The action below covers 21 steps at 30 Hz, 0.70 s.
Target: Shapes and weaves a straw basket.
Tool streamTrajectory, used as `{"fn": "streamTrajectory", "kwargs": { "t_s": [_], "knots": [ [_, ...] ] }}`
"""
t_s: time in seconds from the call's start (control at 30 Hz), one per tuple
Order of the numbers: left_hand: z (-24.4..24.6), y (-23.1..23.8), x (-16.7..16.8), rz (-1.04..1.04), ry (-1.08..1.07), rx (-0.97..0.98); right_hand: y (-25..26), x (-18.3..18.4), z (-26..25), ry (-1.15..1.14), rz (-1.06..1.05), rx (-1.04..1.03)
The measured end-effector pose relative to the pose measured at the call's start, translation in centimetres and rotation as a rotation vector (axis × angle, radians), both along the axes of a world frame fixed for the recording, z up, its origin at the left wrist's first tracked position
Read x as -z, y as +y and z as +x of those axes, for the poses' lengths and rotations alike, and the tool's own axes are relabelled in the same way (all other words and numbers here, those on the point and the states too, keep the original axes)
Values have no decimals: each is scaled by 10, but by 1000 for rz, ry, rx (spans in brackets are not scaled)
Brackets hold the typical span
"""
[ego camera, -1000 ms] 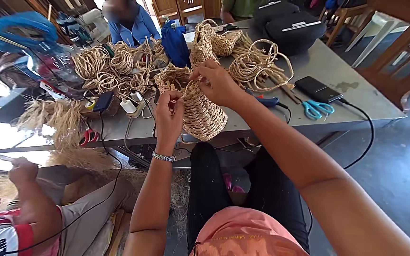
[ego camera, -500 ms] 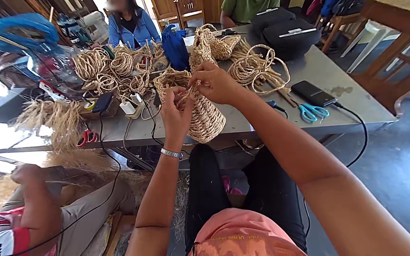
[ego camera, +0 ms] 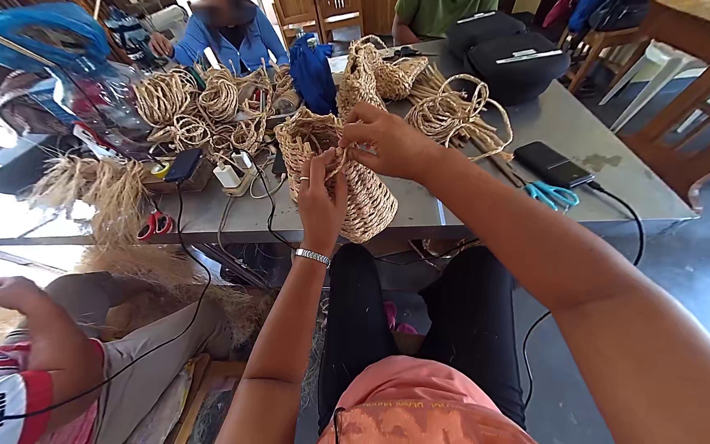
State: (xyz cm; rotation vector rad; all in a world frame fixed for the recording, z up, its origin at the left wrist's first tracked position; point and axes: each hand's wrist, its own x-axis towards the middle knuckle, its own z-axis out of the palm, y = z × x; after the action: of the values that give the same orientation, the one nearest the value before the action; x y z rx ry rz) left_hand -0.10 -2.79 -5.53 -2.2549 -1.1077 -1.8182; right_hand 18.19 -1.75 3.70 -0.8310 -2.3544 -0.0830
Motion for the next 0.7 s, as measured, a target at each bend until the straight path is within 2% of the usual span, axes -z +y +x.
{"fn": "streamTrajectory", "kwargs": {
  "t_s": [0.3,0.4,0.57,0.7],
  "knots": [
    [1,-1,4,-19,11,-32,0,9,-7,-89,118,37],
    [3,-1,6,-46,8,-59,1,9,-5,-74,54,29],
    [6,-5,6,-66,9,-59,3,0,1,120,-181,4],
    [2,-12,0,-78,27,-46,1,4,4,278,-208,4]
  ]
}}
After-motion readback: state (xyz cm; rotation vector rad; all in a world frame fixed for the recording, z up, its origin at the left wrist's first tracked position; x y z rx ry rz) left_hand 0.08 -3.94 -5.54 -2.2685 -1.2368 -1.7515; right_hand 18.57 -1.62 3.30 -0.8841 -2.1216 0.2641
